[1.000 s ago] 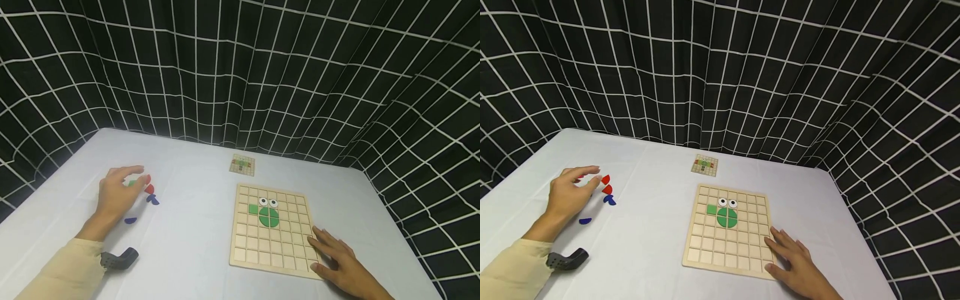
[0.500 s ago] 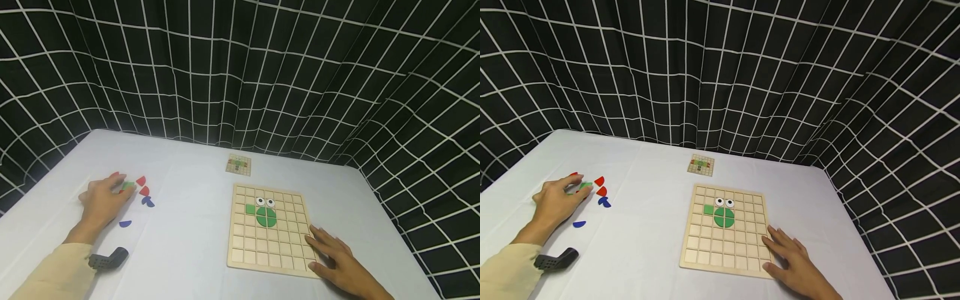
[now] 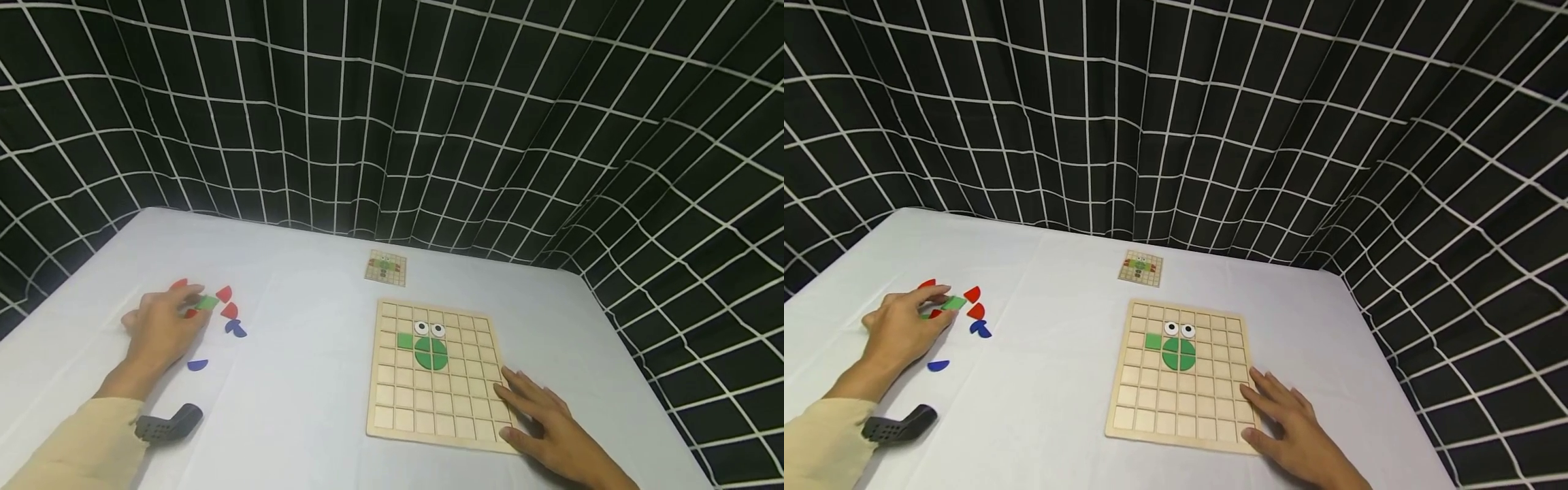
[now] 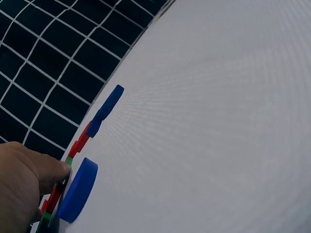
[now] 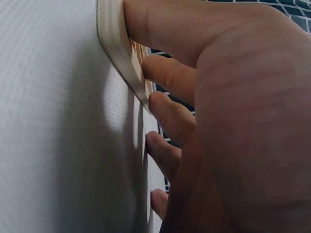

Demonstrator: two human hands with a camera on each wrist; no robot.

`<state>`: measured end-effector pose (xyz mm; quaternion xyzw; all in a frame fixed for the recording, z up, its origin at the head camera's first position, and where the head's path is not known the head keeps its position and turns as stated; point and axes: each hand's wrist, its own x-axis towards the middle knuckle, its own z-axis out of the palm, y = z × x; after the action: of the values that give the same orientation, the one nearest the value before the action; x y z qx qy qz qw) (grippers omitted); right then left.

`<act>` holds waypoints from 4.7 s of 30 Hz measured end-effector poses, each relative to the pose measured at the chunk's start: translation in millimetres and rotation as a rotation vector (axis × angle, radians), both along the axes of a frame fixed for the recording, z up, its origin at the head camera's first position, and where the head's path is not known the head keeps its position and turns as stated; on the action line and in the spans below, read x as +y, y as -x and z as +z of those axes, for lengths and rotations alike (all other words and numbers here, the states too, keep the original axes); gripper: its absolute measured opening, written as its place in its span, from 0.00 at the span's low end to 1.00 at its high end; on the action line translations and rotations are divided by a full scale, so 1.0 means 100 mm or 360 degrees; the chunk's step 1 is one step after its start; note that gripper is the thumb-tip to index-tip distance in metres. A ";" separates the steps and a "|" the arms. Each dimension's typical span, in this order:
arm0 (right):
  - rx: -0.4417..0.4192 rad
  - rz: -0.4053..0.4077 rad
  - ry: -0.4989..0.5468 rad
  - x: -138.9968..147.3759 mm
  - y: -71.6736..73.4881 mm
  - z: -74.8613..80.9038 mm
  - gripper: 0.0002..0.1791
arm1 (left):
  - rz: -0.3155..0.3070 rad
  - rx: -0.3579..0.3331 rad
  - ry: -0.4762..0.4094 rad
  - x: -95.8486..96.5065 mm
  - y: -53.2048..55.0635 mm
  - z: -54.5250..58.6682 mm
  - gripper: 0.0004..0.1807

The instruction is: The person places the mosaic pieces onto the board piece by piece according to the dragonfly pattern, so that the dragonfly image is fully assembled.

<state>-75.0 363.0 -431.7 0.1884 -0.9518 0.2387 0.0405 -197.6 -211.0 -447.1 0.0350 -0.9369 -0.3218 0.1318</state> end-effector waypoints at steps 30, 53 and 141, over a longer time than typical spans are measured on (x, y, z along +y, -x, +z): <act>-0.0049 -0.0030 -0.0010 0.01 0.01 -0.01 0.32 | -0.0082 0.0110 0.0038 0.02 -0.03 -0.02 0.25; -0.0088 -0.0052 -0.0023 0.00 0.01 -0.02 0.33 | -0.0002 0.0528 -0.0167 0.20 -0.16 0.43 0.20; -0.0071 -0.0007 0.0016 -0.01 0.02 -0.02 0.32 | -0.1144 0.0394 -0.0285 2.39 -0.30 -0.01 0.09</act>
<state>-77.3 362.5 -433.3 0.1807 -0.9517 0.2475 0.0206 -167.6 28.5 -448.4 -0.3231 -0.8347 -0.4296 0.1193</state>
